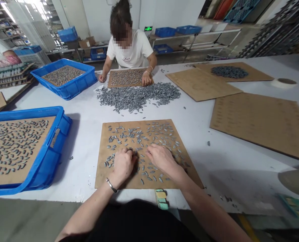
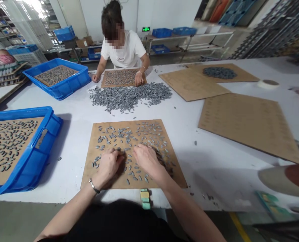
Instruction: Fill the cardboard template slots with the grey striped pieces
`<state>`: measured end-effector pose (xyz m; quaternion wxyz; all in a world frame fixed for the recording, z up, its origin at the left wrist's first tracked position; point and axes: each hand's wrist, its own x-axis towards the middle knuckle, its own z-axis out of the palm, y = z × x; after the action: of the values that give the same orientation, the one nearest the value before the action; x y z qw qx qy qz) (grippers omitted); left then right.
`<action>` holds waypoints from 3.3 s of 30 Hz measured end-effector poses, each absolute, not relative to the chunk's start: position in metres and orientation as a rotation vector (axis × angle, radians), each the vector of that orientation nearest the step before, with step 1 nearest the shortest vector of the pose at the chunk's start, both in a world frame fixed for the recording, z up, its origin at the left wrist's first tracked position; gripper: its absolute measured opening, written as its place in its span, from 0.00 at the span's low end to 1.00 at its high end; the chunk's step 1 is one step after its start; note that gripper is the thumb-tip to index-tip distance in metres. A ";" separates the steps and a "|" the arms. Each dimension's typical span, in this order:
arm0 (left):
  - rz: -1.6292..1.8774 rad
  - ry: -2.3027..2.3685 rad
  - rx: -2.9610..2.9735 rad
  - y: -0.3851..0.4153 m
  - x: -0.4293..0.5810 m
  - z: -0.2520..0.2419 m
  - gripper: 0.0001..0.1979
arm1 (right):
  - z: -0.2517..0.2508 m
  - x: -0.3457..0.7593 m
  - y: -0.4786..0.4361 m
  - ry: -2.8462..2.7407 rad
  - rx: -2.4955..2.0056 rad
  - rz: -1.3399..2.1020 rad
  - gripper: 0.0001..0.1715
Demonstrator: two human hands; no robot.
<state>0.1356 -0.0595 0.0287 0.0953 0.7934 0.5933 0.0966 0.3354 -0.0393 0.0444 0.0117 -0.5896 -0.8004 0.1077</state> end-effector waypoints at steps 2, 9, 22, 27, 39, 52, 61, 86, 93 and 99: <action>0.217 1.782 2.378 -0.058 0.146 0.025 0.04 | 0.047 0.328 -0.035 -2.501 -1.821 0.334 0.15; 0.177 1.753 2.437 -0.062 0.142 0.022 0.10 | 0.059 0.289 -0.028 -2.638 -1.786 0.367 0.15; 0.059 1.587 2.319 -0.052 0.149 0.039 0.12 | 0.053 0.342 -0.012 -2.460 -1.848 0.565 0.15; -0.104 1.661 2.244 -0.044 0.158 0.049 0.12 | 0.050 0.330 -0.017 -2.603 -1.771 0.572 0.15; 0.125 1.561 2.427 -0.015 0.149 0.036 0.12 | 0.064 0.318 -0.003 -2.684 -1.788 0.490 0.10; 0.037 1.561 2.351 -0.013 0.154 0.040 0.12 | 0.053 0.352 0.017 -2.487 -1.821 0.409 0.15; 0.207 1.628 2.258 -0.011 0.149 0.039 0.07 | 0.057 0.327 0.004 -2.661 -1.776 0.450 0.09; 0.529 1.717 2.086 -0.056 0.097 0.036 0.07 | 0.048 0.337 0.000 -2.542 -1.992 0.428 0.17; 0.640 1.780 2.010 -0.071 0.070 0.034 0.07 | 0.050 0.335 -0.002 -2.654 -1.926 0.236 0.15; 0.600 1.684 2.066 -0.097 0.059 0.025 0.06 | 0.058 0.343 -0.020 -2.709 -1.863 0.203 0.18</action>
<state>0.0589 -0.0972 0.0254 0.2033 0.7405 0.6034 0.2150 0.3429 -0.0203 0.0584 -0.0759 -0.5639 -0.8201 0.0614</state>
